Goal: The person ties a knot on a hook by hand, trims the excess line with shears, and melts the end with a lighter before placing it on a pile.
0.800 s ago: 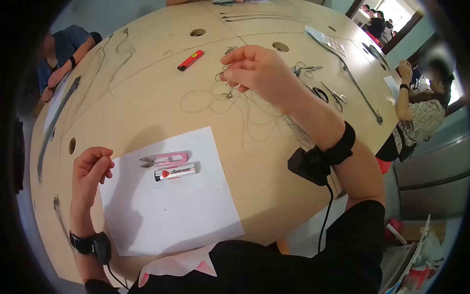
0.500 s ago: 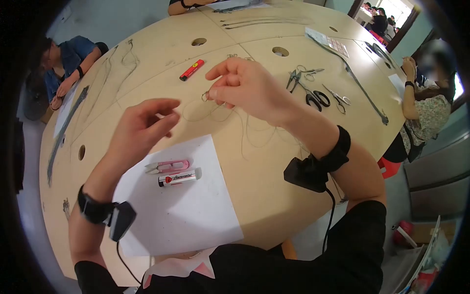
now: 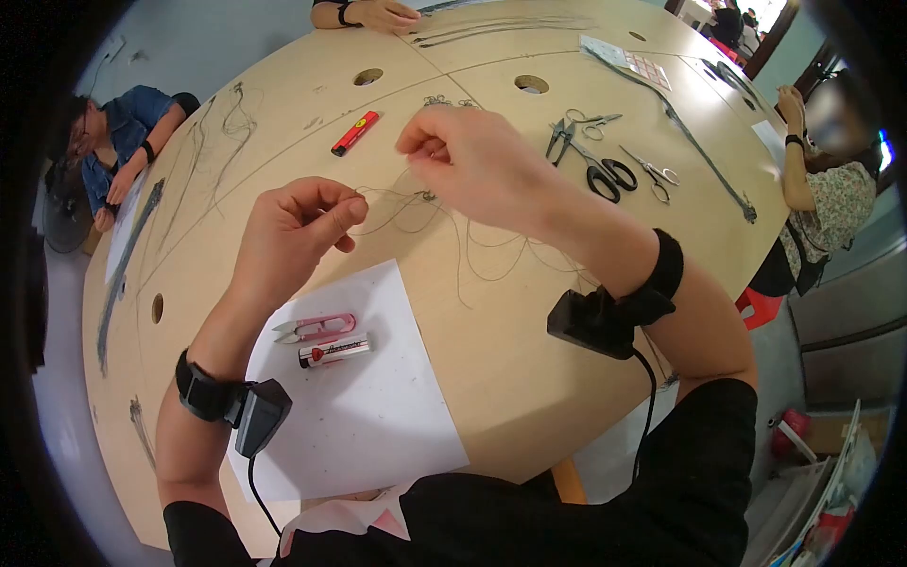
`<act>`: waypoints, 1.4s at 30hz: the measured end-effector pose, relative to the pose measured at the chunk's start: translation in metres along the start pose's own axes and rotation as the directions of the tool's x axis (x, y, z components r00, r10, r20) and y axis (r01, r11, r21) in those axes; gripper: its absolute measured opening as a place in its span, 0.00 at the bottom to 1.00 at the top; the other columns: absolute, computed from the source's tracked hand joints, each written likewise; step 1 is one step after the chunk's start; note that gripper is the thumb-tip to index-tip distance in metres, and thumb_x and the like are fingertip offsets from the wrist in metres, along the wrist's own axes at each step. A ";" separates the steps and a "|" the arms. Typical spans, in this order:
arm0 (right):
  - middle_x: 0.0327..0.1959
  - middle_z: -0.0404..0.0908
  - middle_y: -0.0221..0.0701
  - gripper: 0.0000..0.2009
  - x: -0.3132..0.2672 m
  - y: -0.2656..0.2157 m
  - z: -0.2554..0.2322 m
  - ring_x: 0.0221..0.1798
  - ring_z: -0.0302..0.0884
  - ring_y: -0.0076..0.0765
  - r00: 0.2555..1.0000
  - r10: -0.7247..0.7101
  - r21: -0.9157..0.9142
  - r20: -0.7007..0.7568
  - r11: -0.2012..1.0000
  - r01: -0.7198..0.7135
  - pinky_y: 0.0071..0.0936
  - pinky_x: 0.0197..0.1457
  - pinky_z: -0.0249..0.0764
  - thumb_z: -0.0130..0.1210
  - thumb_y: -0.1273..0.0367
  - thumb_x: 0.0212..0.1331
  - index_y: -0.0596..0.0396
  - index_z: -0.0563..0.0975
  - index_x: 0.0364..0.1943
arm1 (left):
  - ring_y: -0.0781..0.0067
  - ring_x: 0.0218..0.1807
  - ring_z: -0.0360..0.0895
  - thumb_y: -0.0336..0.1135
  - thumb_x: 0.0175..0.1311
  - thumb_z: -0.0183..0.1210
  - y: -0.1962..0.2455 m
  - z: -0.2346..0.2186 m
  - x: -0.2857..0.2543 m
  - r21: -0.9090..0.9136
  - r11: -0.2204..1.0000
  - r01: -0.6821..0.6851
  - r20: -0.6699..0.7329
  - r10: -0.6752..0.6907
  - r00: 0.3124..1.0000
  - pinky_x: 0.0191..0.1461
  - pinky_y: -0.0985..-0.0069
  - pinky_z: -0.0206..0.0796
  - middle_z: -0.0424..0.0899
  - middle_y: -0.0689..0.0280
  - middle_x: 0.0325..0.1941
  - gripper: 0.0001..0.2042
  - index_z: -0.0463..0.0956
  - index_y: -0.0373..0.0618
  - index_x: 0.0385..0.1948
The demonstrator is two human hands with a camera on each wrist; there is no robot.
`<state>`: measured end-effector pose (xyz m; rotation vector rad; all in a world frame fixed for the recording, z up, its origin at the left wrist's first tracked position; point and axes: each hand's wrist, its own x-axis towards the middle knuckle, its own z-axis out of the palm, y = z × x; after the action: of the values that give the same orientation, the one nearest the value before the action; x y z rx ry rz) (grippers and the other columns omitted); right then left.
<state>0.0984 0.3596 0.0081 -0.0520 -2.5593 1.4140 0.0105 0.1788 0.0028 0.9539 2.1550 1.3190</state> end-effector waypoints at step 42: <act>0.23 0.77 0.37 0.08 -0.036 -0.010 -0.084 0.26 0.73 0.38 0.942 -0.337 -0.772 0.009 0.597 0.221 0.29 0.30 0.68 0.53 0.68 0.47 0.58 0.77 0.26 | 0.91 0.21 0.64 0.33 0.60 0.50 -0.031 -0.198 -0.219 -0.058 0.936 -0.347 -0.695 0.212 0.687 0.21 0.92 0.48 0.72 0.73 0.22 0.04 0.69 0.45 0.27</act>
<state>0.1515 0.4192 0.0539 0.1153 -2.6842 0.1208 0.0137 -0.1108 0.0670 0.8209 2.3739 2.2797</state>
